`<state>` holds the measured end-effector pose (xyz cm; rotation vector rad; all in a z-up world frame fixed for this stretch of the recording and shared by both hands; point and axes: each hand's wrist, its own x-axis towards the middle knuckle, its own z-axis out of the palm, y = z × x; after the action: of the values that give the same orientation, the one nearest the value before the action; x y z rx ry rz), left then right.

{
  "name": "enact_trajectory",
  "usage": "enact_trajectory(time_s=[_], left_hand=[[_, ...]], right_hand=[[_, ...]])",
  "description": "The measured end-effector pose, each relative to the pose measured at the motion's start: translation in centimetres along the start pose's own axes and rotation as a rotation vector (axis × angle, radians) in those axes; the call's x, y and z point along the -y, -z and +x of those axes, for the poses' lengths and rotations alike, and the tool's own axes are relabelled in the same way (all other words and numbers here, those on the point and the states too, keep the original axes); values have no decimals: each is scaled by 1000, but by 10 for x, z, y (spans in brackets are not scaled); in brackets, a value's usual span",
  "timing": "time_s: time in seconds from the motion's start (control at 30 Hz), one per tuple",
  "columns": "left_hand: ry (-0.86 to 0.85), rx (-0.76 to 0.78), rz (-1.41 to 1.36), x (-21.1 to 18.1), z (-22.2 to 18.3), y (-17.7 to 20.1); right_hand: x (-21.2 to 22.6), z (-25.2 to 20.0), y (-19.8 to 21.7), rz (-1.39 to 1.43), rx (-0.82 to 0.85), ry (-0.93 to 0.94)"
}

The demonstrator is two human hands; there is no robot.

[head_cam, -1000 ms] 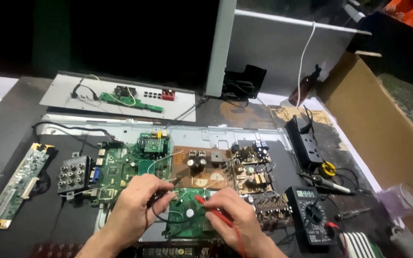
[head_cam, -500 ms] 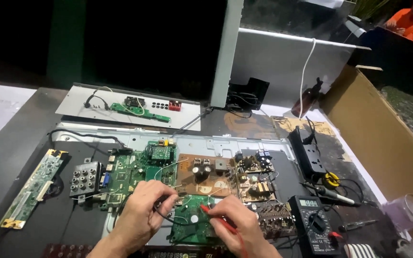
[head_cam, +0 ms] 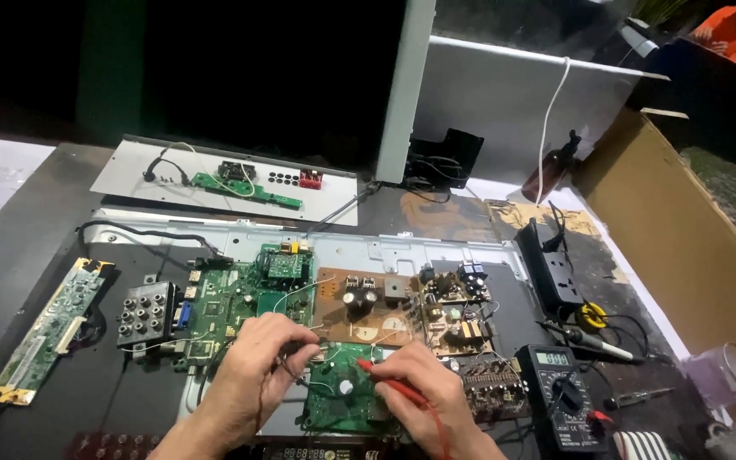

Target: Testing a television circuit board using a digital multimeter to diagnose faults.

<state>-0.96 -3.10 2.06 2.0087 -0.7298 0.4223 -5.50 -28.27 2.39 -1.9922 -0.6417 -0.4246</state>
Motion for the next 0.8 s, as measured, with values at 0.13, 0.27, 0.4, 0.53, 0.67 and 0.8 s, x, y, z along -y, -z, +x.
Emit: enact_trajectory(time_s=[0.13,0.27,0.4,0.53,0.67,0.8], left_hand=[[74,-49,-4,5,-4,-3],[107,-19,37,7,-5,-3],[124,-3,45,7,-5,-3],[55,-64,56,10,-5,-7],[95,-35,72,11,-6,-6],[60,-54,63,9,-6,-4]], right_hand=[[0,1,-1,-21,-23,48],[2,1,-1,-52,5,32],[5,2,0,-52,15,40],[12,4,6,-26,13,34],[14,5,6,-6,46,19],[9,3,5,-9,40,41]])
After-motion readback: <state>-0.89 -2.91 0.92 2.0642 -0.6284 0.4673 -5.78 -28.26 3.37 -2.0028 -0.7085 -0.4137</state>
